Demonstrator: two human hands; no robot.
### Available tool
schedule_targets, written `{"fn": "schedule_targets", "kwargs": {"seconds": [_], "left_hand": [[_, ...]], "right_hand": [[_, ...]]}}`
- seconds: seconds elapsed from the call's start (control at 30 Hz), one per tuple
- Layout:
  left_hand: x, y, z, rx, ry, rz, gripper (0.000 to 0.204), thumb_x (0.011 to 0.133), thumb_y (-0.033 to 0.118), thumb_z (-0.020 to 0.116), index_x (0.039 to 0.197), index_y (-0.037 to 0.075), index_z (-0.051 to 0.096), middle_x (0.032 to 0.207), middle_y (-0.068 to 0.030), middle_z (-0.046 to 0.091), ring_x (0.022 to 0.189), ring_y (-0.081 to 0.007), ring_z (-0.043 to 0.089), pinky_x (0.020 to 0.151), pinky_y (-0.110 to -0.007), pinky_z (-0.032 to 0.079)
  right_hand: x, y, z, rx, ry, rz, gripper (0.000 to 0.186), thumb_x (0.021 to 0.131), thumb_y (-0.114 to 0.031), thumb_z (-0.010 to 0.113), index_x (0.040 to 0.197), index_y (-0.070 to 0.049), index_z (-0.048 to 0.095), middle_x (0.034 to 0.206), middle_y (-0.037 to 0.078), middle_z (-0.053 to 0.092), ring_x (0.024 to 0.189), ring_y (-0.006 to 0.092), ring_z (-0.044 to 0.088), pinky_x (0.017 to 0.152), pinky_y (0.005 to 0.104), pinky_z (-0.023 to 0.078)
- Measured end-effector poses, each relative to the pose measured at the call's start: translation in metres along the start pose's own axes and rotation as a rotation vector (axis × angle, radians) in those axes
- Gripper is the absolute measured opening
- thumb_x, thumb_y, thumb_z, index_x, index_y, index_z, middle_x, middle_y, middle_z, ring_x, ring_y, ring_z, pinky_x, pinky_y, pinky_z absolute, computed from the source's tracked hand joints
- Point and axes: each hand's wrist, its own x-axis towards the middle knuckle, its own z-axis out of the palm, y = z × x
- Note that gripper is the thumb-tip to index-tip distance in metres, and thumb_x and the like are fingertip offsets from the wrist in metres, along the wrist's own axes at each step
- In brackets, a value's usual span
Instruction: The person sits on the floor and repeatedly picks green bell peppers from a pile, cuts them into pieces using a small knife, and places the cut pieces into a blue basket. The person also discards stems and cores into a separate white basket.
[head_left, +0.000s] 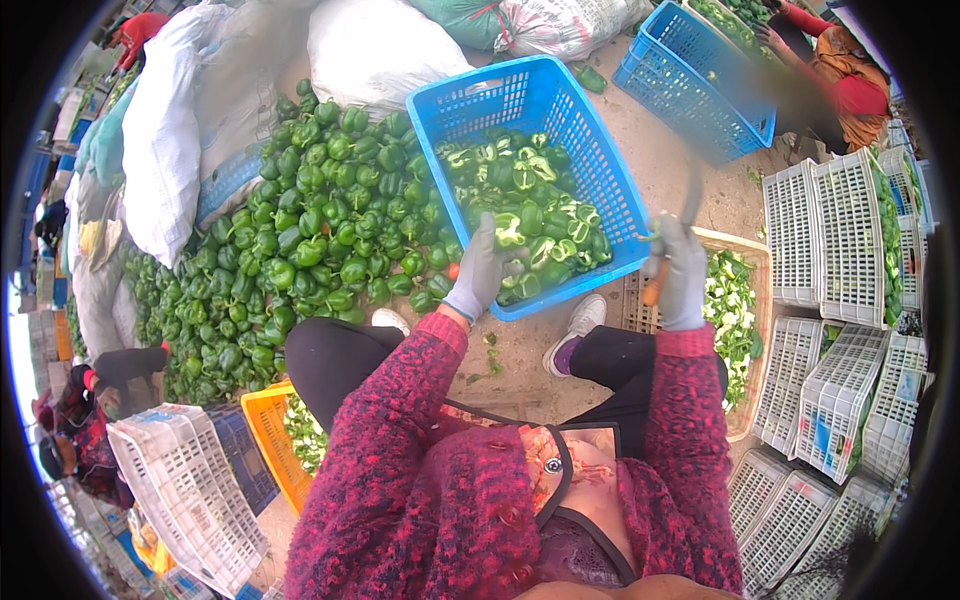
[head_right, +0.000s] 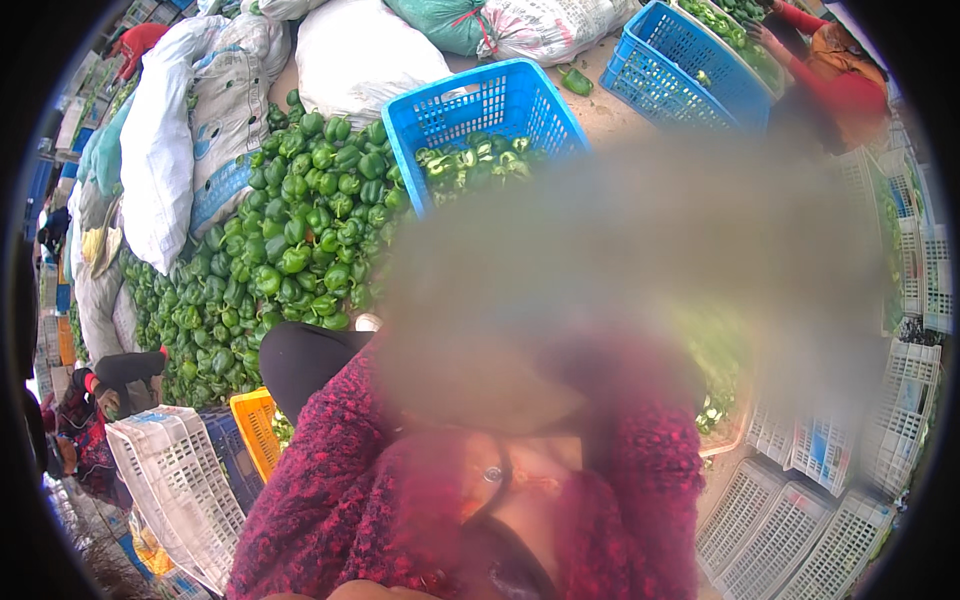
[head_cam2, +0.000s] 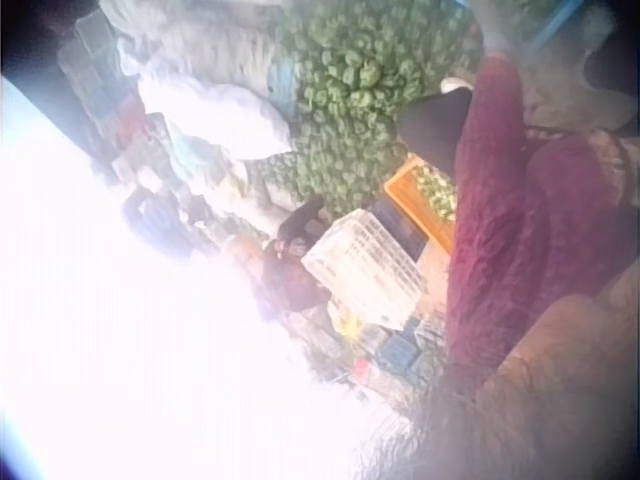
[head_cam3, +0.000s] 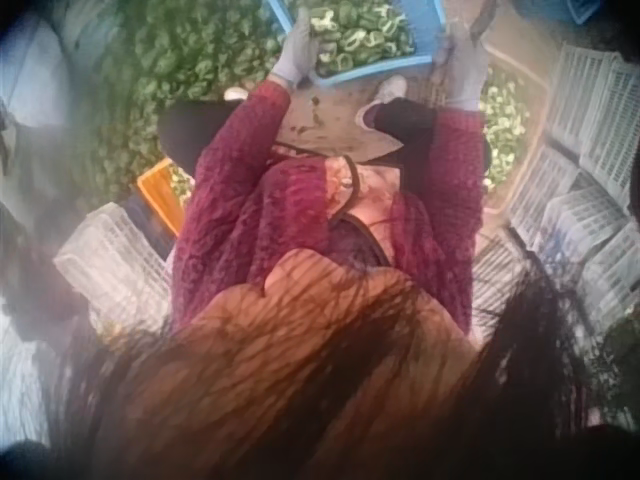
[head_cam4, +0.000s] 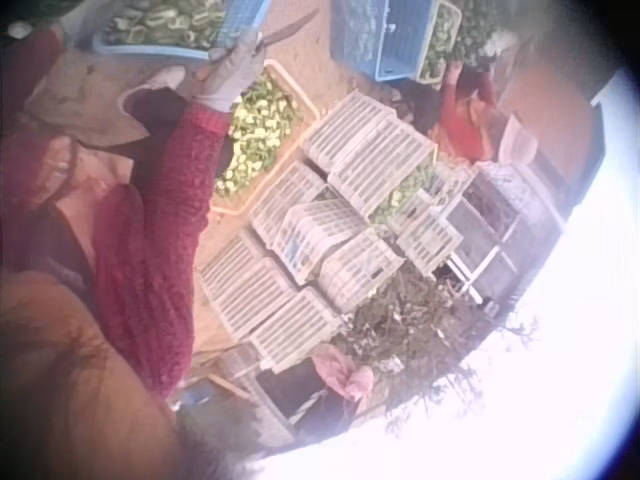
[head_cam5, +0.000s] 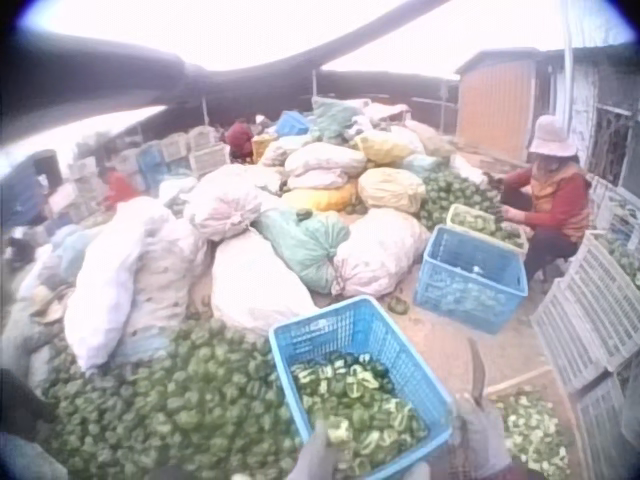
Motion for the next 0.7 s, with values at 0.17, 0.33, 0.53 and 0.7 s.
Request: {"fn": "schedule_targets", "kwargs": {"seconds": [0.17, 0.33, 0.53, 0.7], "left_hand": [[0.044, -0.011, -0.069, 0.195, 0.431, 0.338, 0.054, 0.106, 0.044, 0.054, 0.141, 0.003, 0.053, 0.114, -0.0085, 0.066, 0.095, -0.0197, 0.067, 0.073, -0.032, 0.055], [0.096, -0.013, -0.193, 1.305, 0.721, 0.427, 0.044, 0.095, 0.025, 0.066, 0.133, 0.004, 0.058, 0.123, -0.0163, 0.066, 0.11, -0.0332, 0.065, 0.094, -0.045, 0.053], [0.193, -0.029, -0.164, 1.895, 0.12, 0.249, 0.052, 0.085, 0.027, 0.073, 0.131, 0.008, 0.059, 0.138, -0.0164, 0.056, 0.122, -0.0357, 0.062, 0.097, -0.05, 0.052], [0.228, -0.03, -0.155, 1.846, 0.032, -0.162, 0.054, 0.091, 0.04, 0.069, 0.135, 0.011, 0.059, 0.13, -0.0227, 0.065, 0.122, -0.0396, 0.064, 0.103, -0.045, 0.053]], "right_hand": [[-0.006, -0.017, -0.214, -0.453, 0.178, 0.102, 0.034, 0.095, -0.033, 0.073, 0.111, -0.004, 0.068, 0.068, -0.008, 0.046, 0.048, 0.0017, 0.035, 0.044, 0.0203, 0.026], [-0.077, 0.059, -0.333, -0.316, 0.472, 0.212, 0.03, 0.095, -0.031, 0.073, 0.109, -0.008, 0.061, 0.065, -0.005, 0.047, 0.041, 0.0069, 0.039, 0.036, 0.0238, 0.032], [-0.095, 0.093, -0.287, -0.276, 0.406, 0.309, 0.045, 0.097, -0.035, 0.071, 0.126, -0.002, 0.062, 0.065, -0.003, 0.046, 0.043, 0.0083, 0.044, 0.039, 0.0236, 0.034], [-0.081, 0.045, -0.224, -0.355, 0.341, 0.283, 0.044, 0.1, -0.03, 0.065, 0.13, 0.002, 0.061, 0.062, -0.002, 0.048, 0.043, 0.0076, 0.045, 0.041, 0.0227, 0.037]]}}
